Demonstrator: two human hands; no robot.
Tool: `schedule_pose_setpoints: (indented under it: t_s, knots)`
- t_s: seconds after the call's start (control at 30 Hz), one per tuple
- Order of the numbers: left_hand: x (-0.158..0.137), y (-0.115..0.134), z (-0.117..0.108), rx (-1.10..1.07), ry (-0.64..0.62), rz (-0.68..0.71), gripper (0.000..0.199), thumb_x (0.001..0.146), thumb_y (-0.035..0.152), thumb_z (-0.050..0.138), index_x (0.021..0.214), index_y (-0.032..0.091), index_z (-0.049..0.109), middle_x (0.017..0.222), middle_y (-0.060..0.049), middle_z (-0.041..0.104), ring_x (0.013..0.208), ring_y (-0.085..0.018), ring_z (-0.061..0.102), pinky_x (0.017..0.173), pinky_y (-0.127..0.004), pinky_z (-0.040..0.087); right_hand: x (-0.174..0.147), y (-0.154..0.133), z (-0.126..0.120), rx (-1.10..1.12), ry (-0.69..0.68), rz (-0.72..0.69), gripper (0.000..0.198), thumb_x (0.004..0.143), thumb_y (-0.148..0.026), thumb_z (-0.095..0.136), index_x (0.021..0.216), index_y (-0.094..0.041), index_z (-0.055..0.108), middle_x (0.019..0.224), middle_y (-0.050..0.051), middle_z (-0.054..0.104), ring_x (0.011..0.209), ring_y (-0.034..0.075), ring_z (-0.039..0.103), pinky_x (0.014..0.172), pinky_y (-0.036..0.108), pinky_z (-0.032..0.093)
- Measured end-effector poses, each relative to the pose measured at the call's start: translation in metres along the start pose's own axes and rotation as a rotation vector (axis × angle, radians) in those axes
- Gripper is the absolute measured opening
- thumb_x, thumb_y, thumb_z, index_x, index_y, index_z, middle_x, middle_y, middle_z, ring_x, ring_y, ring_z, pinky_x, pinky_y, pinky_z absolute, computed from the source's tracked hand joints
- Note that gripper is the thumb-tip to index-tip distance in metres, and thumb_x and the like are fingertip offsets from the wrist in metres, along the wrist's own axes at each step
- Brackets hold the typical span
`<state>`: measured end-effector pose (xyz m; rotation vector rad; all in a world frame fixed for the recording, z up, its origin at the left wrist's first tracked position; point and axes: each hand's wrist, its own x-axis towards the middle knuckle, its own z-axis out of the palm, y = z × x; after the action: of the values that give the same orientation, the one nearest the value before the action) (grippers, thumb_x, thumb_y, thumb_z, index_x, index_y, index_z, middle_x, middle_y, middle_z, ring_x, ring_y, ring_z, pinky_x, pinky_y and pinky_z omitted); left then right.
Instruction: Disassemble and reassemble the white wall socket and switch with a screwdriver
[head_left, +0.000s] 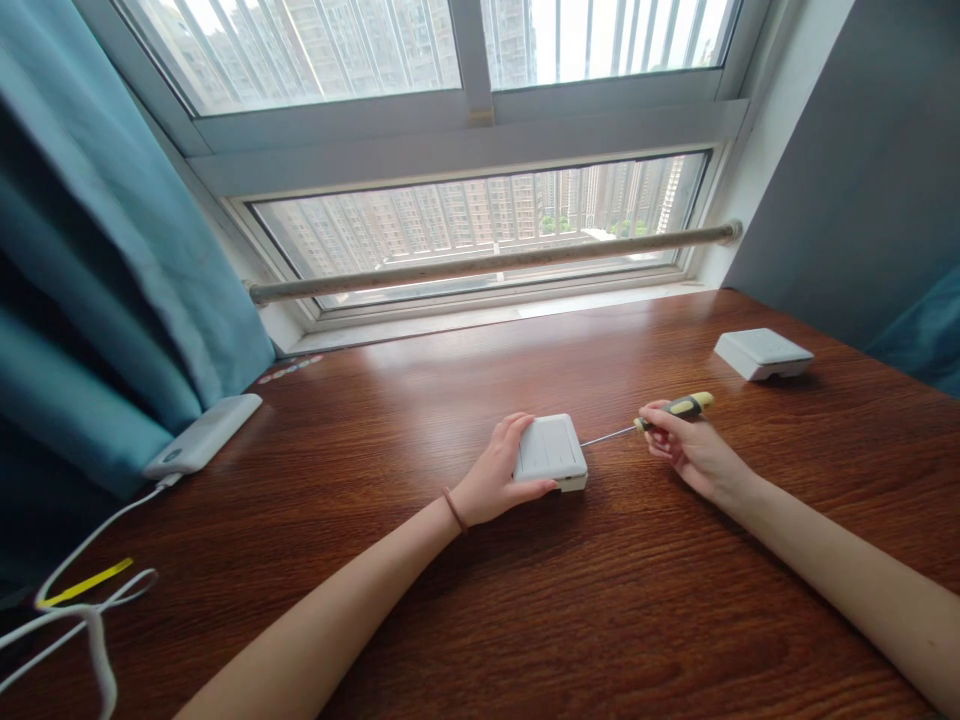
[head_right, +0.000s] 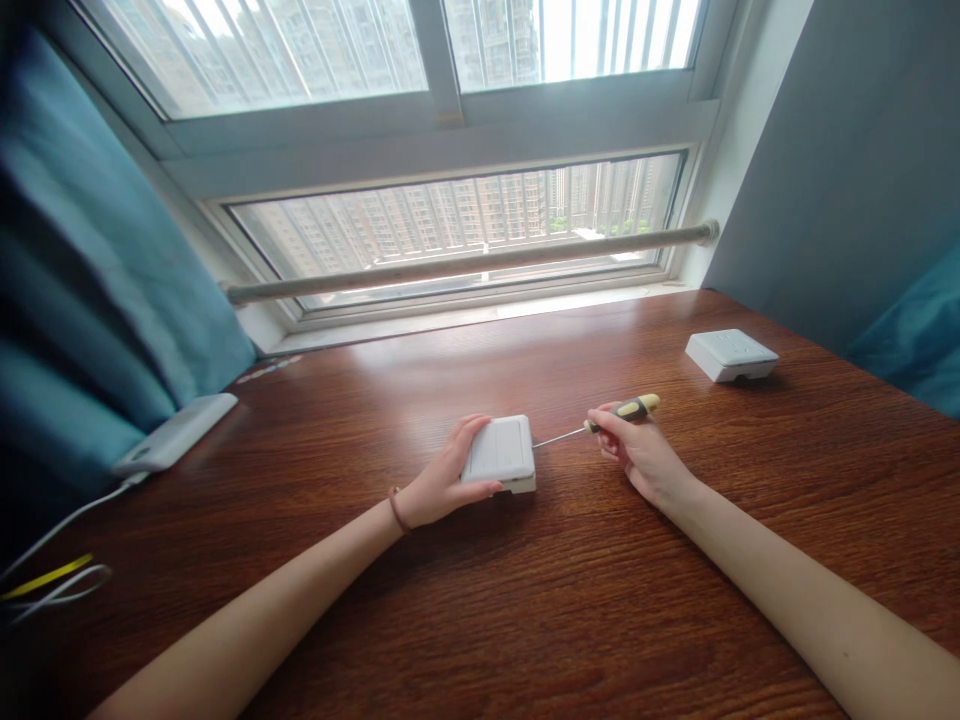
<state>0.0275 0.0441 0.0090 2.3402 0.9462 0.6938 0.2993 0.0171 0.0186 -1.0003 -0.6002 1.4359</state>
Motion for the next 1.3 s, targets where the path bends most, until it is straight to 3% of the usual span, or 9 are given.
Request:
schedule_pose_setpoints:
  t_s: [0.13,0.2,0.37,0.47,0.57,1.3]
  knots:
    - [0.000,-0.001,0.001,0.017,-0.005,-0.007,0.077,0.071,0.045,0.065,0.131,0.015,0.027,0.134,-0.017,0.032,0.126,-0.028,0.031,0.108,-0.044,0.027,-0.004,-0.016,0.000,-0.282,-0.132,-0.249,0.017,0.059,-0.018,0.078,0.072,-0.016,0.067,0.064,0.000,0.063,0.052,0.006,0.051,0.043,0.014,0.042]
    - [0.000,-0.002,0.001,0.021,0.000,-0.016,0.077,0.070,0.045,0.065,0.131,0.015,0.028,0.133,-0.017,0.032,0.126,-0.029,0.031,0.107,-0.045,0.027,-0.005,-0.024,0.000,-0.391,-0.178,-0.290,0.019,0.057,-0.019,0.079,0.073,-0.015,0.069,0.068,0.002,0.066,0.057,0.009,0.056,0.046,0.015,0.046]
    - [0.000,-0.001,0.002,-0.002,0.019,-0.009,0.076,0.070,0.046,0.066,0.131,0.017,0.030,0.133,-0.017,0.033,0.125,-0.030,0.032,0.106,-0.046,0.028,-0.001,-0.023,-0.003,-0.313,-0.081,-0.143,0.022,0.055,-0.018,0.081,0.073,-0.013,0.070,0.068,0.006,0.070,0.059,0.015,0.066,0.054,0.021,0.056]
    - [0.000,0.000,0.001,-0.012,0.023,0.003,0.075,0.070,0.045,0.065,0.130,0.017,0.031,0.132,-0.016,0.035,0.124,-0.028,0.034,0.106,-0.045,0.028,0.006,-0.009,-0.008,-0.124,0.068,-0.005,0.015,0.057,-0.014,0.080,0.068,-0.012,0.069,0.066,0.006,0.071,0.054,0.013,0.066,0.048,0.016,0.056]
    - [0.000,0.002,0.001,-0.020,0.031,-0.001,0.074,0.070,0.045,0.065,0.130,0.017,0.031,0.130,-0.015,0.036,0.123,-0.028,0.035,0.106,-0.044,0.029,0.012,0.003,-0.012,-0.041,0.133,0.076,0.009,0.063,-0.012,0.076,0.065,-0.015,0.067,0.062,0.005,0.070,0.048,0.011,0.064,0.042,0.013,0.054]
    - [-0.002,0.001,0.001,-0.041,0.052,0.019,0.074,0.076,0.042,0.059,0.135,0.017,0.023,0.136,-0.016,0.032,0.127,-0.029,0.031,0.108,-0.044,0.025,0.004,0.008,-0.002,0.148,0.096,0.122,0.008,0.067,-0.012,0.072,0.066,-0.018,0.067,0.064,0.002,0.071,0.051,0.009,0.065,0.046,0.011,0.056]
